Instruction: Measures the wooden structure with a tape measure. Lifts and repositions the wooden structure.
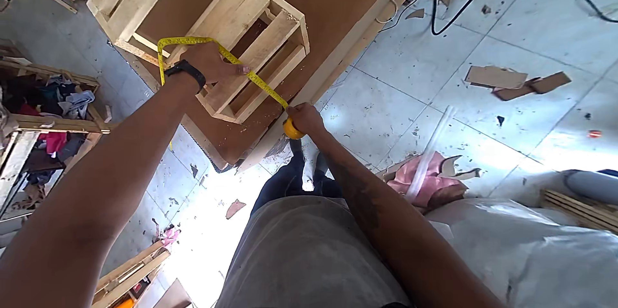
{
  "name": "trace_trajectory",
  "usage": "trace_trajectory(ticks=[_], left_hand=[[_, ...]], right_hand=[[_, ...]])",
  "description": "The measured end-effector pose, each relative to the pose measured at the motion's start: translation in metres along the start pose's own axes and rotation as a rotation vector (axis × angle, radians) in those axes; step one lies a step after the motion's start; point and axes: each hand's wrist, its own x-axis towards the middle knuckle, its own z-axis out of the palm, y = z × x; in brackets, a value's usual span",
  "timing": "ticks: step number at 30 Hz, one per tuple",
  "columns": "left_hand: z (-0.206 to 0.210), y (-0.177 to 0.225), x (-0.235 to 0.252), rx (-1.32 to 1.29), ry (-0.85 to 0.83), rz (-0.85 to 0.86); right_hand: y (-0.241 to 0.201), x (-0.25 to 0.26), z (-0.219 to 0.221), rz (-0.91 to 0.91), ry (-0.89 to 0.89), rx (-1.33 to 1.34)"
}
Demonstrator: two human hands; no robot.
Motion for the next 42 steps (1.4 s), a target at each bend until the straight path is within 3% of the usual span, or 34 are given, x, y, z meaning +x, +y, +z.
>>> trace_trajectory(ticks=[9,29,37,42], left_hand=[[0.003,-0.002,0.001,-0.007,-0.008,0.012],[0.008,-0.005,0.001,-0.086,0.034,-0.002],[0.010,-0.007,0.006,-0.108,0.054,0.001],[0.016,-0.007,0.007,-0.143,0.094,0.001]], right_hand=[[-0.064,-0.004,-0.035,0.039,-0.062,-0.198],[-0.060,0.044,-0.012,-0.006,-0.130,-0.216],[-0.044,0.032,-0.013,-0.081,-0.165,-0.037],[-0.045,-0.020,-0.034,-0.178,-0.213,0.193]])
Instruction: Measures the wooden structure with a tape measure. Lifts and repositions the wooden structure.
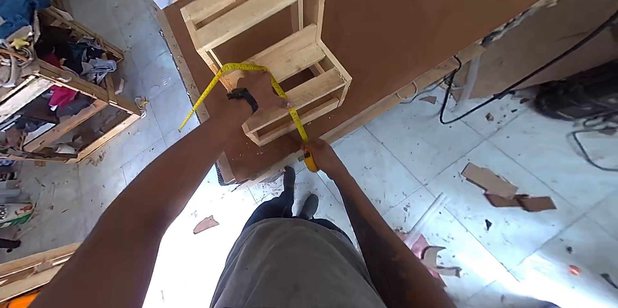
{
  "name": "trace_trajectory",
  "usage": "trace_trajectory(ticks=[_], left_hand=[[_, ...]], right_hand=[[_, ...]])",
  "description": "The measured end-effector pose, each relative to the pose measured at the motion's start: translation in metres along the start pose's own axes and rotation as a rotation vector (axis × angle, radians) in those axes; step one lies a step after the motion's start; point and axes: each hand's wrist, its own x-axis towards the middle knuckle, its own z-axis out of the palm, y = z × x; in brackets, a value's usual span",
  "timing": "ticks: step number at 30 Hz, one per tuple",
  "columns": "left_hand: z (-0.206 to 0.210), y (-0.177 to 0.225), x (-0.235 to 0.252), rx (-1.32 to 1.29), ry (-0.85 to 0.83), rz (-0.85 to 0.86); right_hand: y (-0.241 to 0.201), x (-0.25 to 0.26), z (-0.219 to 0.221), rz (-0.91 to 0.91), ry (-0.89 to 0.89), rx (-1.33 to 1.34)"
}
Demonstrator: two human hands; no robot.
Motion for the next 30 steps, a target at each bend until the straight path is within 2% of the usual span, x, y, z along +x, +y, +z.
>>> trace_trajectory(ticks=[3,7,14,17,20,23,27,30], left_hand=[[0.008,-0.003,-0.006,-0.054,0.089,-0.013],[0.018,-0.010,-0.027,-0.256,0.205,-0.017],[0.040,-0.027,-0.087,-1.537,0.438,-0.058],[0.045,-0.039,-0.094,-1.935,0.650,-0.155],[0.049,-0.055,-0.097,-1.994,0.837,-0.223],[0.044,-0.048,-0.103,-1.983,0.941,-0.153],[0.048,-0.022,-0.110,-1.802,0.992,-0.118],[0.053,-0.005,-0.097,-1.799,0.979,-0.027]], right_hand=[[-0.007,-0.024,-0.008,-0.108,-0.068,0.154],[-0.027,-0.045,-0.021,-0.180,-0.036,0.060],[-0.048,-0.057,-0.051,-0.214,-0.175,-0.231],[-0.049,-0.055,-0.061,-0.217,-0.250,-0.347],[-0.056,-0.049,-0.067,-0.225,-0.331,-0.425],[-0.070,-0.042,-0.076,-0.255,-0.389,-0.486],[-0.079,-0.026,-0.115,-0.228,-0.528,-0.417],[-0.070,-0.011,-0.155,-0.141,-0.519,-0.430]])
